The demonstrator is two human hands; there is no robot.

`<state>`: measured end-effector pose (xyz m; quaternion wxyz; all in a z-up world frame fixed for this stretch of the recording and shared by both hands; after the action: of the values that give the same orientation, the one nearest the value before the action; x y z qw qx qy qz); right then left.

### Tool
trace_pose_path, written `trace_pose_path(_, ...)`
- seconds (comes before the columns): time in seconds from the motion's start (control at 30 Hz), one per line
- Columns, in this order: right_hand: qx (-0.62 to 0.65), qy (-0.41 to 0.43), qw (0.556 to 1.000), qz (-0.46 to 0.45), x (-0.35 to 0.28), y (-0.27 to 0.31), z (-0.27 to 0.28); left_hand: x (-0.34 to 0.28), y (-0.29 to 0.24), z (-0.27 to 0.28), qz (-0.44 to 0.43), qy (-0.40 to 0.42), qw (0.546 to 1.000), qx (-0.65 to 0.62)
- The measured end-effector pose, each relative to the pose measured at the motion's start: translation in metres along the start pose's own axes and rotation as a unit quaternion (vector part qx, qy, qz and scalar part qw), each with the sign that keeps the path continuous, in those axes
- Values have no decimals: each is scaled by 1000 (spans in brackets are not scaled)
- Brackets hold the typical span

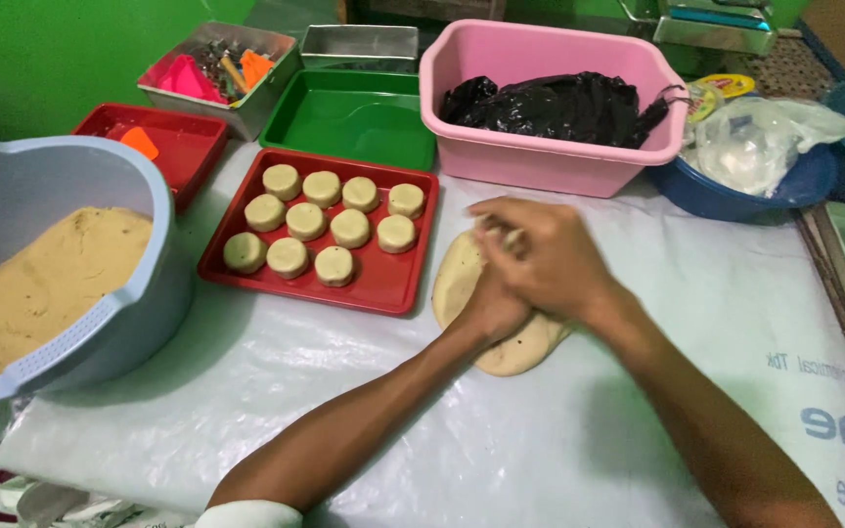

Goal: Shaping dough into round cookies using a mold and arranging them on a tray.

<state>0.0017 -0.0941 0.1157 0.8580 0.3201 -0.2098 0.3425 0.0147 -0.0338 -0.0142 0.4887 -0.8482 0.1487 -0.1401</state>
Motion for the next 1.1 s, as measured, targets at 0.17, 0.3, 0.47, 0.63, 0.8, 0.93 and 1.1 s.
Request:
trace_pose_path(0.17, -58, -30, 990, -121, -47, -37, 40, -20, -29, -7, -58, -49, 994, 79)
trace_pose_path(0.3, -56, 17, 977, -207, -83, -66, 43, -29, -49, -7, -91, -143, 959, 227)
trace_pose_path(0.47, -44, 63, 957, -279, -86, -45, 36, -35, -57, -18, -159, -130, 923, 325)
trace_pose_path(0.63, -24, 2, 952, -305, -86, -64, 20, -36, -60, -21, -190, -126, 901, 368)
trace_pose_path(0.8, -50, -6, 929, -367, -86, -87, 6, -36, -60, -20, -172, -121, 911, 355)
trace_pose_path(0.93, -44, 0, 938, -345, -86, -94, -2, -34, -55, -18, -167, -118, 913, 354)
trace_pose_path(1.1, 17, -33, 948, -317, -93, -111, -11, -29, -45, -17, -167, -106, 915, 352)
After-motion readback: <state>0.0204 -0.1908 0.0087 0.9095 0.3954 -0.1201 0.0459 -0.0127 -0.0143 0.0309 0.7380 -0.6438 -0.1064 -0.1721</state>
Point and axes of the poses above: each hand's wrist, its own x-axis towards the middle knuckle, its own z-axis out of the back of the hand, y = z × x, the point moved 2 cm from there along x, towards the middle knuckle, and after that the axes turned 2 degrees about z, right-handed, at the moved point
